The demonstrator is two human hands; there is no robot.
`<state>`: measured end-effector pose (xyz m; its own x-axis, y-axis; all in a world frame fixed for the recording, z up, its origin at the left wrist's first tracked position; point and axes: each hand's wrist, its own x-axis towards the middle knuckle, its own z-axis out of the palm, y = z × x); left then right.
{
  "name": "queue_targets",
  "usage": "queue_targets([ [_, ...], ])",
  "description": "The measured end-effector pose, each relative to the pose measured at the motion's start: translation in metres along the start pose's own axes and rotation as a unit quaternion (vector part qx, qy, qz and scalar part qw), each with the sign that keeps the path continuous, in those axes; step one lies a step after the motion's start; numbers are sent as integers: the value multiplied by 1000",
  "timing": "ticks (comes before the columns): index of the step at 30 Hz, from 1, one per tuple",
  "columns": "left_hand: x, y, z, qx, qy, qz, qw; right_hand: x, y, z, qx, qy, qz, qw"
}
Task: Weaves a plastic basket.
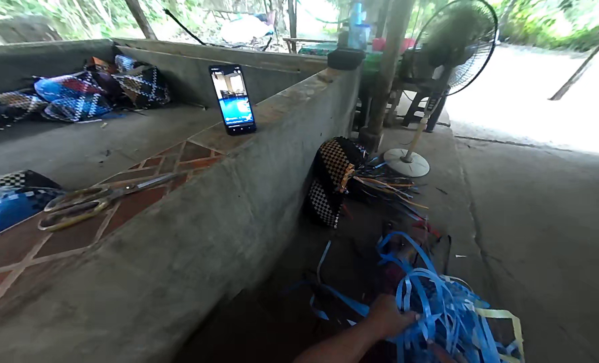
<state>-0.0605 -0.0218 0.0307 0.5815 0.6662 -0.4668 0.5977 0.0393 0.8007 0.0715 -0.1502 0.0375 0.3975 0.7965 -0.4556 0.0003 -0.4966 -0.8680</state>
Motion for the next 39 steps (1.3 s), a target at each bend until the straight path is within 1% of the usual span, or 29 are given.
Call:
queue_targets([
  [1, 0, 0, 0, 7, -3, 2, 1000, 1, -1, 2, 26, 11, 19, 999],
  [2, 0, 1, -1, 12, -12, 6, 1000, 1, -8, 2, 51, 24, 16, 998],
  [5, -3, 5, -1, 33, -49, 39, 997, 10, -30, 1, 85, 48, -26, 995],
  [7, -3, 6, -1, 40, -48, 69, 996, 16, -48, 0, 95, 42, -48, 993],
  [10, 2, 0, 1, 26, -26, 62, 997, 10, -82, -7, 121, 8, -130, 984],
  [12, 5, -4, 3, 10, -14, 42, 999, 6, -92, -13, 104, -8, -181, 978],
  [13, 7, -6, 2, 3, -12, 35, 999, 9, -89, -15, 71, -7, -191, 979],
  [14, 9, -8, 2, 0, -12, 34, 999, 14, -83, -18, 4, -2, -184, 983],
  [16, 10, -10, 0, -11, -18, 42, 999, 28, -63, -23, -156, -9, -136, 978],
  [17, 9, -10, 0, -13, -19, 44, 999, 36, -51, -23, -199, -16, -115, 973],
  [18, 7, -8, 1, -12, -20, 46, 999, 43, -40, -21, -209, -17, -112, 971],
  [19, 6, -5, 1, -8, -23, 51, 998, 47, -31, -19, -190, -5, -132, 973],
  [22, 4, -7, 1, 6, -16, 71, 997, 51, -23, -13, -74, 50, -200, 976],
  [23, 1, -9, 0, -2, -2, 81, 997, 51, -22, -13, -52, 61, -209, 975],
  [25, -9, -11, -4, -56, 62, 124, 989, 52, -19, -16, -42, 75, -208, 974],
  [27, -28, -5, -10, -97, 171, 179, 964, 50, -17, -17, -38, 94, -195, 976],
  [28, -36, -2, -11, -96, 226, 222, 944, 50, -15, -18, -30, 103, -191, 976],
  [29, -43, 5, -11, -79, 261, 268, 924, 49, -14, -18, -19, 111, -186, 976],
  [30, -48, 14, -11, -46, 260, 297, 917, 47, -13, -17, -7, 117, -181, 977],
  [31, -52, 24, -11, 1, 223, 295, 929, 45, -13, -16, 5, 122, -175, 977],
  [32, -52, 35, -11, 49, 161, 260, 951, 43, -12, -14, 14, 124, -170, 978],
  [34, -37, 51, -8, 117, 35, 147, 982, 40, -10, -10, 25, 117, -155, 981],
  [35, -25, 54, -5, 130, -3, 105, 986, 39, -6, -9, 31, 111, -149, 982],
  [37, -7, 56, 2, 143, -40, 71, 986, 37, 1, -7, 55, 108, -147, 982],
  [39, 5, 56, 8, 161, -53, 59, 984, 32, 0, -9, 100, 107, -135, 980],
])
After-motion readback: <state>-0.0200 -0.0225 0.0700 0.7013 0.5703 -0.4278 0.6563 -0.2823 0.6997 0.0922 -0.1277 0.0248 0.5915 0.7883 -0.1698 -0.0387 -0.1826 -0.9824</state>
